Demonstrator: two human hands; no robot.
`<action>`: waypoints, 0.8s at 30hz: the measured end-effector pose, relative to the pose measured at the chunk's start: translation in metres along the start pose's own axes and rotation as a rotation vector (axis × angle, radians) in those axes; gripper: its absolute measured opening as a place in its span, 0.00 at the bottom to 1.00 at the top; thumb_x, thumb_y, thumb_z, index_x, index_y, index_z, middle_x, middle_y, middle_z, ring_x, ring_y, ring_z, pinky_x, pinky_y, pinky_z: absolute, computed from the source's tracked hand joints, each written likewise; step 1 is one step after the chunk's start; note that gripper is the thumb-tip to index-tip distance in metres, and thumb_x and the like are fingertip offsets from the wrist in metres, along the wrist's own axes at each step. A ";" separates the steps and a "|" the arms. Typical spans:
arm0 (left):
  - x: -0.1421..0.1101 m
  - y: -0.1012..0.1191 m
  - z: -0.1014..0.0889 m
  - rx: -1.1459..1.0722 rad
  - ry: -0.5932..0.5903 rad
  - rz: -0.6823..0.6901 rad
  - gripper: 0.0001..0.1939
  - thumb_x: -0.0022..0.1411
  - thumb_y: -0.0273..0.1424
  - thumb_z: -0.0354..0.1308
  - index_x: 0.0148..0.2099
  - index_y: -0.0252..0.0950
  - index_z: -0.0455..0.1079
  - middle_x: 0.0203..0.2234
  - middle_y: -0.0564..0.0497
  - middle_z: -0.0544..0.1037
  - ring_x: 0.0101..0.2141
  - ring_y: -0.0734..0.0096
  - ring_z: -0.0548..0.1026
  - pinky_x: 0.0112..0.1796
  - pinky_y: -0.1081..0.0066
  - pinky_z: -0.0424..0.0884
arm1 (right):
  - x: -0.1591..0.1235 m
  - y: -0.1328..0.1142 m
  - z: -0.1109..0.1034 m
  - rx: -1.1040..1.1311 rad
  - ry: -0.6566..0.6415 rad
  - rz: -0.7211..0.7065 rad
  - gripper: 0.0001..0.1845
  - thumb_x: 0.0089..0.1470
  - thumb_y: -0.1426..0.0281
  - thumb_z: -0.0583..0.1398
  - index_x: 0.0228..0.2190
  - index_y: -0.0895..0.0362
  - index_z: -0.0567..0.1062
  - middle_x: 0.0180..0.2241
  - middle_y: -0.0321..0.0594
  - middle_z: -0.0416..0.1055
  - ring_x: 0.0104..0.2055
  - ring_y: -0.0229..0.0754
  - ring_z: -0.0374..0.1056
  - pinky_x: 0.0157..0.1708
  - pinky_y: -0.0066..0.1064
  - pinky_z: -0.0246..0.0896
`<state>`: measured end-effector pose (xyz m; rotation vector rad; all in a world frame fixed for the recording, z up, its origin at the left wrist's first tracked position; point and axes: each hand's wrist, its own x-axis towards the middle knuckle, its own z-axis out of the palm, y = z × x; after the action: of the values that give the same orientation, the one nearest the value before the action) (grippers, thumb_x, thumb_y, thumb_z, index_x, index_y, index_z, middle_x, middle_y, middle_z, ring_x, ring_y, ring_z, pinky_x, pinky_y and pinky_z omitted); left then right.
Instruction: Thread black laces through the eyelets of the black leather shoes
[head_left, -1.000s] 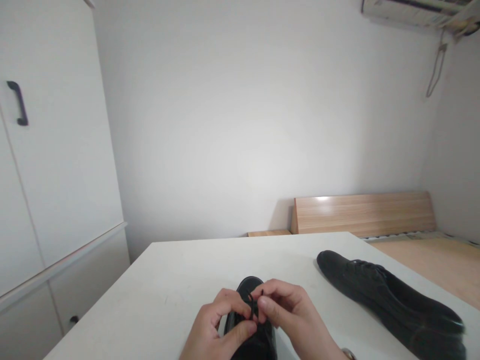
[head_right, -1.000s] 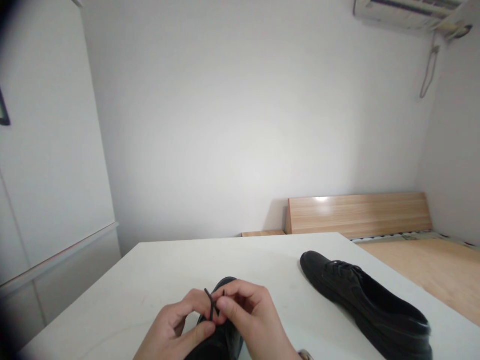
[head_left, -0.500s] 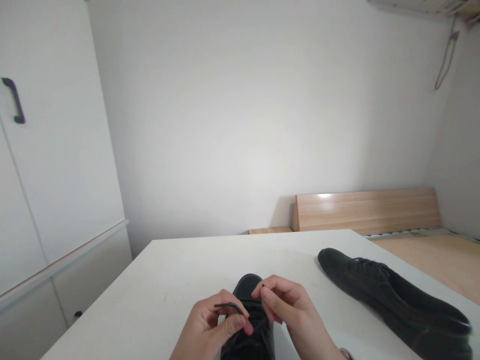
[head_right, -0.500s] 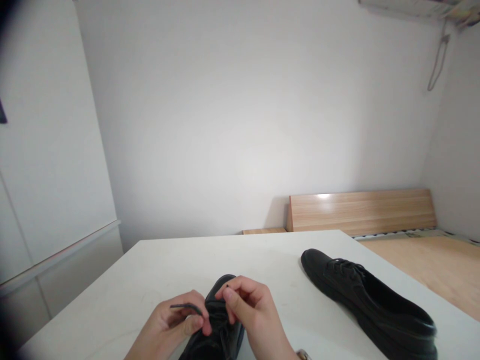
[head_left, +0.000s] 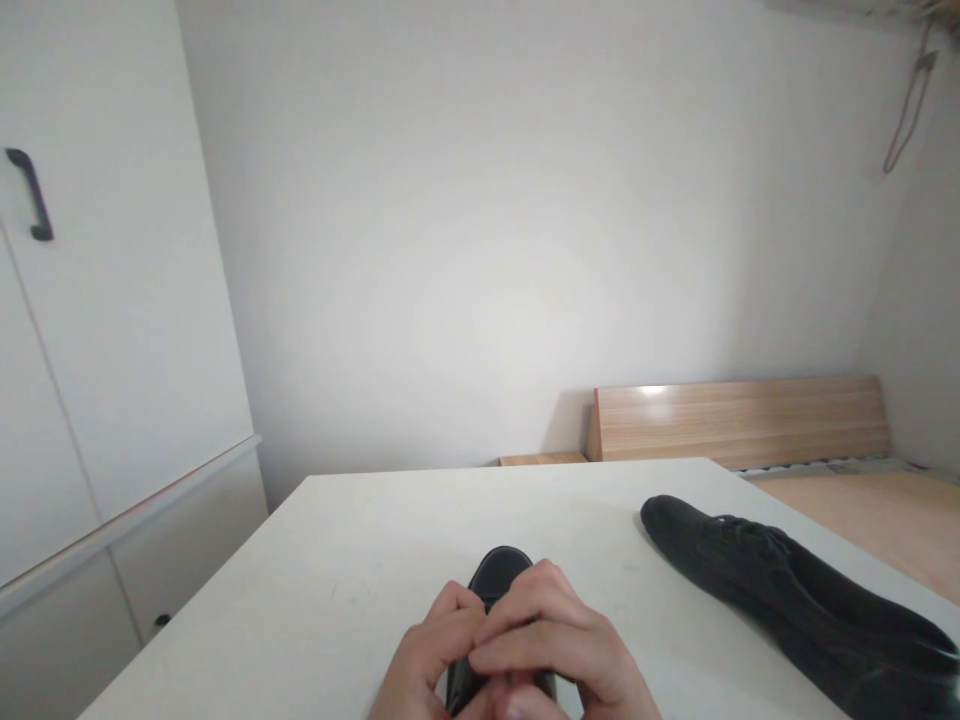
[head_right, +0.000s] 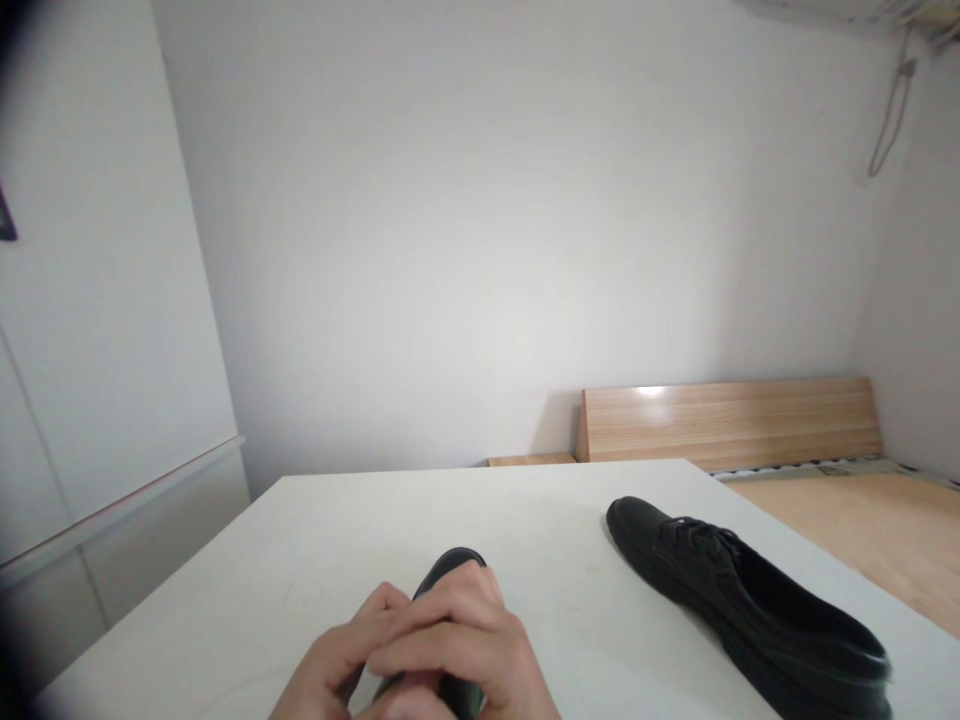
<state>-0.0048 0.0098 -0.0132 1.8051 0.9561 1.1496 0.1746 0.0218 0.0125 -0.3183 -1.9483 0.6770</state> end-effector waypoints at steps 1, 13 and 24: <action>0.000 0.000 -0.001 -0.027 0.023 -0.020 0.11 0.61 0.41 0.63 0.32 0.40 0.78 0.30 0.51 0.73 0.37 0.63 0.70 0.41 0.69 0.66 | 0.000 -0.002 -0.002 -0.005 0.009 0.041 0.18 0.57 0.64 0.66 0.49 0.42 0.78 0.42 0.43 0.77 0.43 0.47 0.70 0.43 0.39 0.65; 0.005 0.003 -0.003 -0.059 0.050 -0.074 0.08 0.62 0.35 0.61 0.33 0.36 0.76 0.31 0.49 0.78 0.35 0.64 0.76 0.40 0.69 0.68 | 0.001 -0.005 -0.020 -0.320 -0.153 0.363 0.07 0.52 0.79 0.61 0.28 0.56 0.75 0.28 0.35 0.69 0.30 0.37 0.65 0.30 0.26 0.61; 0.008 -0.006 -0.010 -0.131 -0.039 -0.127 0.03 0.54 0.30 0.63 0.31 0.36 0.73 0.28 0.50 0.80 0.33 0.64 0.76 0.37 0.69 0.67 | 0.000 -0.007 -0.015 -0.284 -0.226 0.296 0.10 0.48 0.81 0.64 0.28 0.55 0.73 0.30 0.35 0.70 0.32 0.38 0.66 0.31 0.27 0.61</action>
<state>-0.0130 0.0214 -0.0129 1.6330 0.9372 1.0688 0.1878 0.0210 0.0219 -0.7442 -2.2421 0.6441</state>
